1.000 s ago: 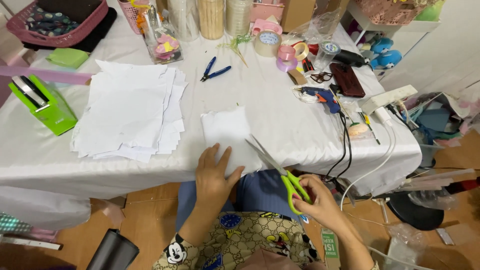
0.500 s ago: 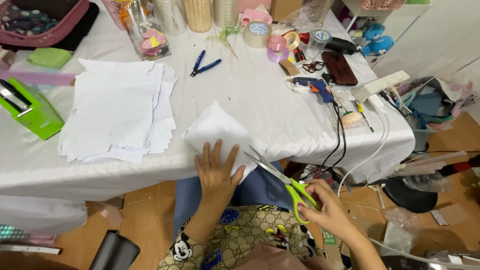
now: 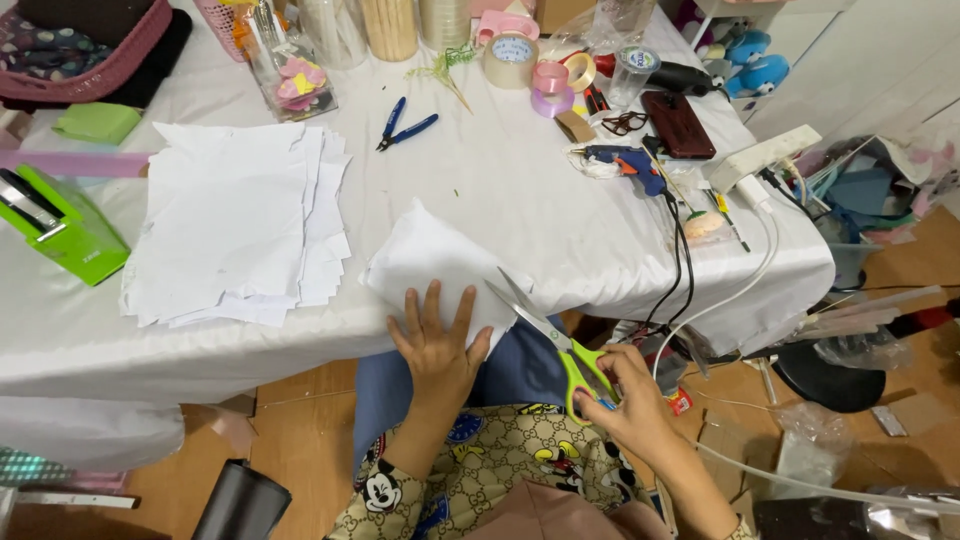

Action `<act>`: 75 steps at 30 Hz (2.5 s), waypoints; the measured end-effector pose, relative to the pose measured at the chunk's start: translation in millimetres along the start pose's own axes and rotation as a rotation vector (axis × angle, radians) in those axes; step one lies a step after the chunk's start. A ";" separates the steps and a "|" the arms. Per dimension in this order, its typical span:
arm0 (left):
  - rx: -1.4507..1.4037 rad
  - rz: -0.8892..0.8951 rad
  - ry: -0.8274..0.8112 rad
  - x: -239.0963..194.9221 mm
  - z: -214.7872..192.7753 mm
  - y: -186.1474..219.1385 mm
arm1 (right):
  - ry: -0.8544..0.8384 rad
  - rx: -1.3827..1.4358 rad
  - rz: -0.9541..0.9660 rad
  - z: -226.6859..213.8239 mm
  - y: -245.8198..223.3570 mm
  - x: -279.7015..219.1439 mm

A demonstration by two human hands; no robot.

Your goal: Cutting a stack of white paper using scissors at a craft station.

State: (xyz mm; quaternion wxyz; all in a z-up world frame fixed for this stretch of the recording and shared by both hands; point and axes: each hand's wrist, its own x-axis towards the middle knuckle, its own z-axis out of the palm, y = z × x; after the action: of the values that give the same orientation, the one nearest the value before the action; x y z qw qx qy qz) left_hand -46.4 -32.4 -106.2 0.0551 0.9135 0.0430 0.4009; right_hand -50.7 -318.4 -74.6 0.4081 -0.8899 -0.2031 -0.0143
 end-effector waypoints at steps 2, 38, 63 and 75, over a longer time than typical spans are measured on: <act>0.019 0.008 0.015 0.3 0.3 -0.4 | -0.007 -0.007 0.009 4.5 -2.6 4.5; -0.364 -0.018 -0.068 21.5 -9.1 -29.2 | 0.146 -0.002 -0.140 34.2 3.1 38.0; -1.618 -1.281 -0.300 153.6 -152.5 -10.5 | 0.155 0.320 -0.085 11.2 -3.6 21.9; -1.400 -0.898 -0.244 106.5 -100.6 -42.2 | 0.222 -0.021 -0.162 6.2 14.0 21.6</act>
State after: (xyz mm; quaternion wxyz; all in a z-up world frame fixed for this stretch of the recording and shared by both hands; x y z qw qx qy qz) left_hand -50.1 29.1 33.3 0.7677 0.6015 0.1374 0.1732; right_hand -26.5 -314.5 -84.8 0.4161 -0.8679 -0.2276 -0.1477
